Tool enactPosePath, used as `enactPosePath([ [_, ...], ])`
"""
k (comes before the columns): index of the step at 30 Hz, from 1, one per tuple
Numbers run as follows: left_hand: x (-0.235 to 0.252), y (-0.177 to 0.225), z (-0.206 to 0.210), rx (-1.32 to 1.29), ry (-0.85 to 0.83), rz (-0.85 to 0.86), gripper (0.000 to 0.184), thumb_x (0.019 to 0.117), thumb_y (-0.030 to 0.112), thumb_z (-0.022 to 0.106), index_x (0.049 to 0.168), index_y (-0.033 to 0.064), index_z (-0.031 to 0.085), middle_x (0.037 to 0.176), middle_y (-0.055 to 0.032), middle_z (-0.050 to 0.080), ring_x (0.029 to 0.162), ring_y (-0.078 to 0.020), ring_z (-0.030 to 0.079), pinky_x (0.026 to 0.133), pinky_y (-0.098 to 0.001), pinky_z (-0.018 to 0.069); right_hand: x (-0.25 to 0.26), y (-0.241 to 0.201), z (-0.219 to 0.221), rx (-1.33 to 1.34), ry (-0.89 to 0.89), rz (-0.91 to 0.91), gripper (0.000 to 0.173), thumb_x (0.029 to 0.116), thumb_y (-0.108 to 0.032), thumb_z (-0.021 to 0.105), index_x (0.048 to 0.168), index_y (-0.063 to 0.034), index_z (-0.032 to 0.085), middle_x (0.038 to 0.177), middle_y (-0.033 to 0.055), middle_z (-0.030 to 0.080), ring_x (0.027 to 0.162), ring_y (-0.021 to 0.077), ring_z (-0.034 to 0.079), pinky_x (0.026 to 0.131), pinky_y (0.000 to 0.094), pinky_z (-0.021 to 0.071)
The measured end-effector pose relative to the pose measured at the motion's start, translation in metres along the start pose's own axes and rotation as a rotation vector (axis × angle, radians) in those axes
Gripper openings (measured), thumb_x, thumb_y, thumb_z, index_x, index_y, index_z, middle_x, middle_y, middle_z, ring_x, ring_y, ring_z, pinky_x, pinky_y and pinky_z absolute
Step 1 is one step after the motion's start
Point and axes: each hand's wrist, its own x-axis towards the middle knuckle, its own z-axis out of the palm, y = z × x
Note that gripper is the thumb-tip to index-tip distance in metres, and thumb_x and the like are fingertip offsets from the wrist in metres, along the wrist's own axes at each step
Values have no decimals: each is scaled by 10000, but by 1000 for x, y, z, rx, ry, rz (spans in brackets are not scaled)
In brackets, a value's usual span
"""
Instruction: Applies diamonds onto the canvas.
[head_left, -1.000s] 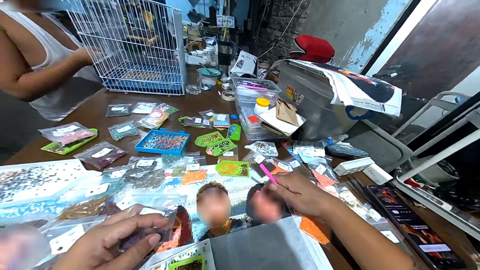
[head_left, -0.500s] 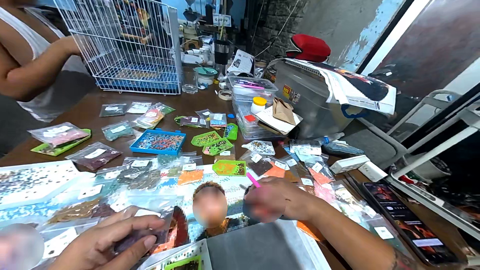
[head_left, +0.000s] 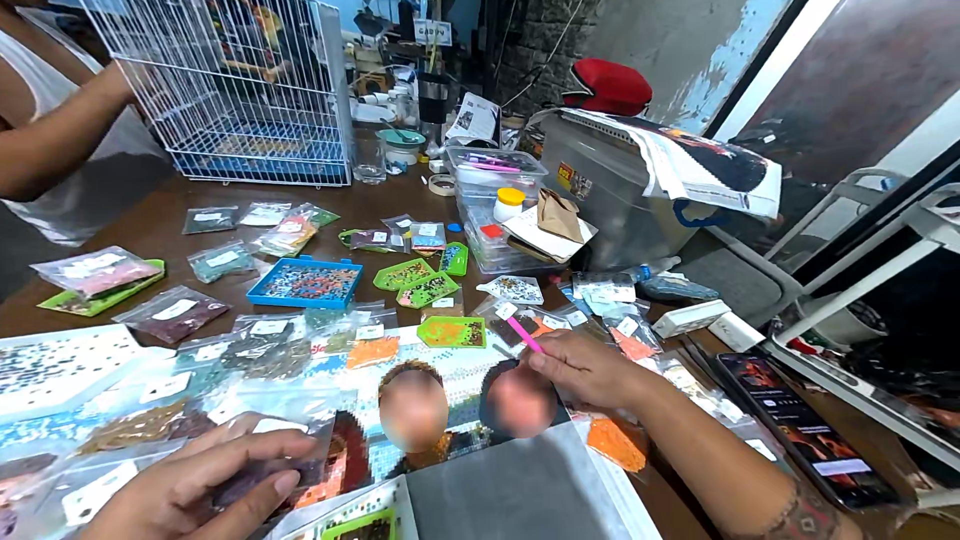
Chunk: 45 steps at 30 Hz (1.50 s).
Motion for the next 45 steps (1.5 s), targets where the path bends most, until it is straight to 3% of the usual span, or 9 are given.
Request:
enactPosePath([
  [7, 1, 4, 1, -24, -3, -12, 243, 915, 11, 635, 1116, -119, 679, 1072, -110, 670, 966, -1, 614, 864, -178, 518, -8, -7, -19, 8, -121, 114, 435, 1091, -314, 394, 981, -60, 729, 726, -7, 606, 654, 77, 556, 629, 303, 474],
  [23, 0, 5, 1, -25, 8, -14, 239, 920, 16, 627, 1114, -115, 676, 1066, -89, 665, 977, 11, 605, 868, -170, 512, -12, -28, -32, 23, -290, 214, 406, 1101, -289, 421, 992, -41, 723, 807, 25, 669, 744, 96, 616, 720, 345, 510],
  [33, -1, 6, 1, -32, 16, -36, 241, 916, 7, 625, 1123, -106, 674, 1060, -57, 678, 952, 25, 614, 861, -173, 518, -13, -35, -32, 46, -356, 194, 416, 1101, -306, 418, 965, -40, 707, 775, 11, 647, 707, 72, 589, 684, 312, 487],
  [41, -2, 4, -1, 7, 27, -44, 238, 930, 47, 633, 1131, -65, 696, 1066, -59, 684, 951, 8, 625, 846, -172, 526, -12, -37, -24, 70, -337, 112, 428, 1090, -333, 426, 879, -45, 661, 690, -16, 549, 633, 52, 503, 608, 274, 410],
  [45, -1, 2, -1, 16, 32, -49, 243, 930, 66, 634, 1134, -47, 702, 1052, -32, 681, 942, 12, 621, 842, -168, 522, -12, -37, -19, 81, -327, 74, 454, 1090, -361, 402, 885, -57, 669, 696, -18, 555, 639, 58, 520, 606, 283, 427],
])
